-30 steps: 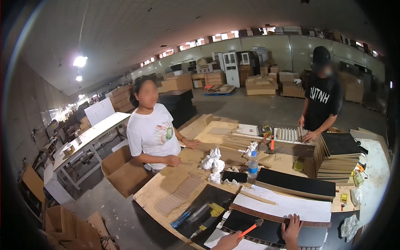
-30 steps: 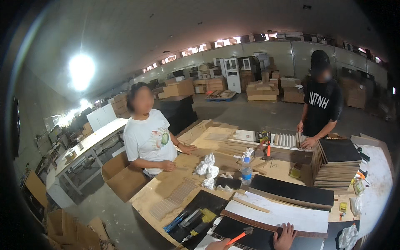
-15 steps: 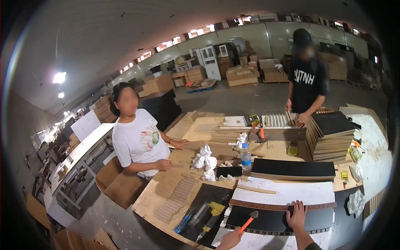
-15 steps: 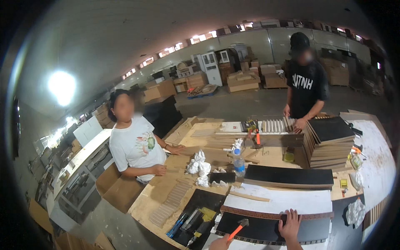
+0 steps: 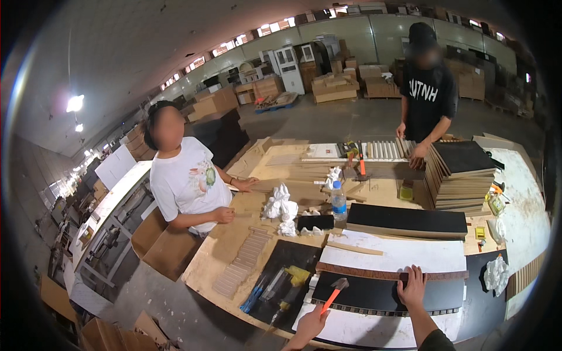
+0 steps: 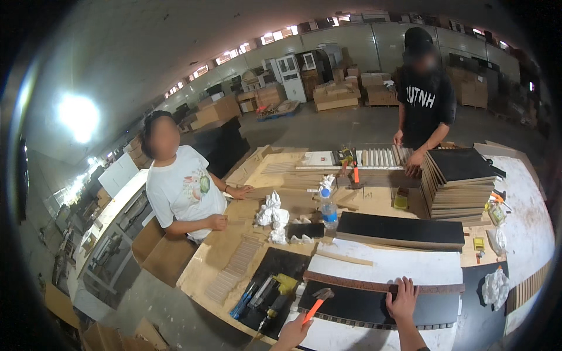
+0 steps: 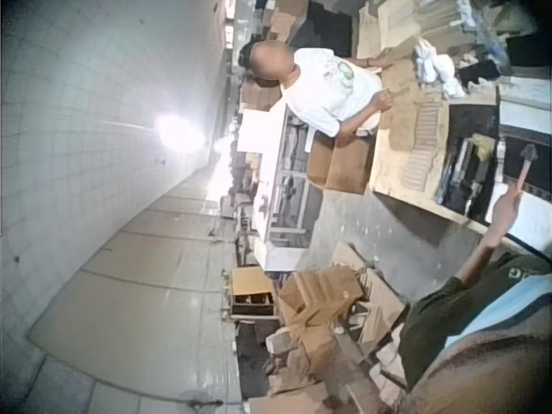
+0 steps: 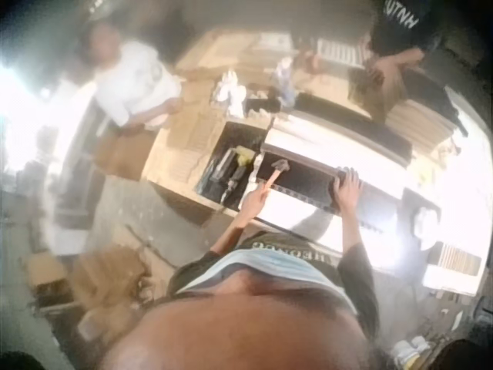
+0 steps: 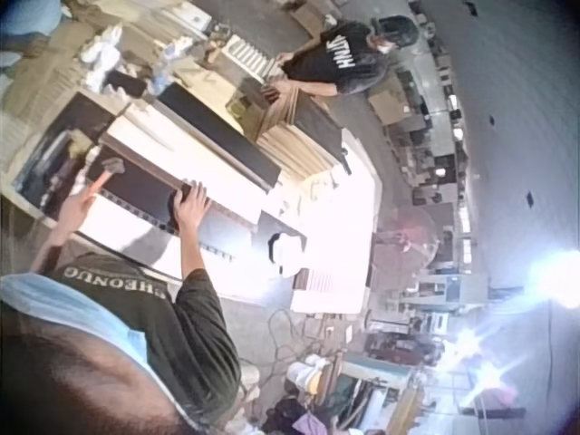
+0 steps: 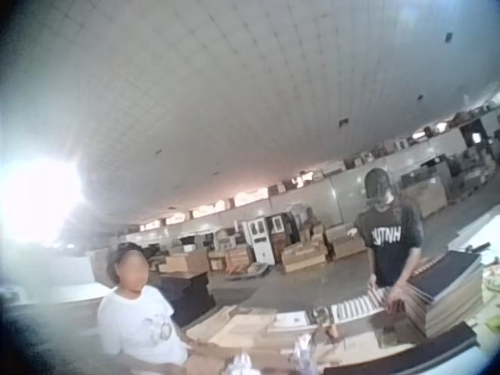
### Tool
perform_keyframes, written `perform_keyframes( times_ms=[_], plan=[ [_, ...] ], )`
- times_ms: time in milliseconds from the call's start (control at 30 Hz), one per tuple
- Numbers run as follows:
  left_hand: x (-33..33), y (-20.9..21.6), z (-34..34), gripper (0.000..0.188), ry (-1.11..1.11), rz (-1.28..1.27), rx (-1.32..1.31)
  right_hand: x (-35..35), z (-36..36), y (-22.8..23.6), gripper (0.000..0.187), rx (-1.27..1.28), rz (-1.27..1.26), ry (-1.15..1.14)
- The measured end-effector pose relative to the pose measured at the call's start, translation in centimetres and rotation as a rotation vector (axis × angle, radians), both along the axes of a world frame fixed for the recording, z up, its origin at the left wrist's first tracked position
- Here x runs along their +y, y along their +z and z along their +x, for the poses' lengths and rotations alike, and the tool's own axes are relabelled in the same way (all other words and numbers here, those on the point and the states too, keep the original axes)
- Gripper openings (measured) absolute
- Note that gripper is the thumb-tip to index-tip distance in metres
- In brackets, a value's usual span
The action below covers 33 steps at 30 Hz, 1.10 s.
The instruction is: Assembling and nailing wooden slats to a frame in a factory setting.
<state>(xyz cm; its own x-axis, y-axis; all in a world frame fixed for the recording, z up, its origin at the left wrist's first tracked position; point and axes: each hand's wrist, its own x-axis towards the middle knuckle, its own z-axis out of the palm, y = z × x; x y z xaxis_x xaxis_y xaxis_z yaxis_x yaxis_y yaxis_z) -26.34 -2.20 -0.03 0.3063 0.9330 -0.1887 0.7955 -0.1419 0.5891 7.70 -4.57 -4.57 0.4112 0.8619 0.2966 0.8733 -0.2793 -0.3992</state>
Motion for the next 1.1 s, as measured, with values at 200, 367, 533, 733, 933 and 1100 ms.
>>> perform_keyframes(
  times_ms=[200,367,533,733,933,1100],
  plan=[
    [-0.7,0.5,3.6,0.037,-0.078,0.030,0.080,-1.7,3.9,-0.5,0.067,0.215,0.211,0.091],
    [-3.1,2.4,6.0,0.036,-0.120,0.006,0.008,-13.8,12.5,-2.6,0.085,0.215,0.063,-0.456],
    [-3.6,1.7,10.7,0.035,-0.136,-0.032,0.096,-20.0,16.9,-6.6,0.069,0.496,0.091,-0.341],
    [-4.3,3.3,16.4,0.033,-0.259,-0.066,0.050,-19.5,15.2,-7.3,0.060,0.851,0.327,-0.278],
    [-6.1,3.6,20.5,0.032,-0.326,-0.153,0.099,-20.0,14.9,-8.8,0.060,0.736,0.339,-0.311],
    [-6.8,0.2,22.9,0.029,-0.438,-0.178,0.126,-20.2,14.2,-6.2,0.056,0.757,0.402,-0.327]
  ],
)
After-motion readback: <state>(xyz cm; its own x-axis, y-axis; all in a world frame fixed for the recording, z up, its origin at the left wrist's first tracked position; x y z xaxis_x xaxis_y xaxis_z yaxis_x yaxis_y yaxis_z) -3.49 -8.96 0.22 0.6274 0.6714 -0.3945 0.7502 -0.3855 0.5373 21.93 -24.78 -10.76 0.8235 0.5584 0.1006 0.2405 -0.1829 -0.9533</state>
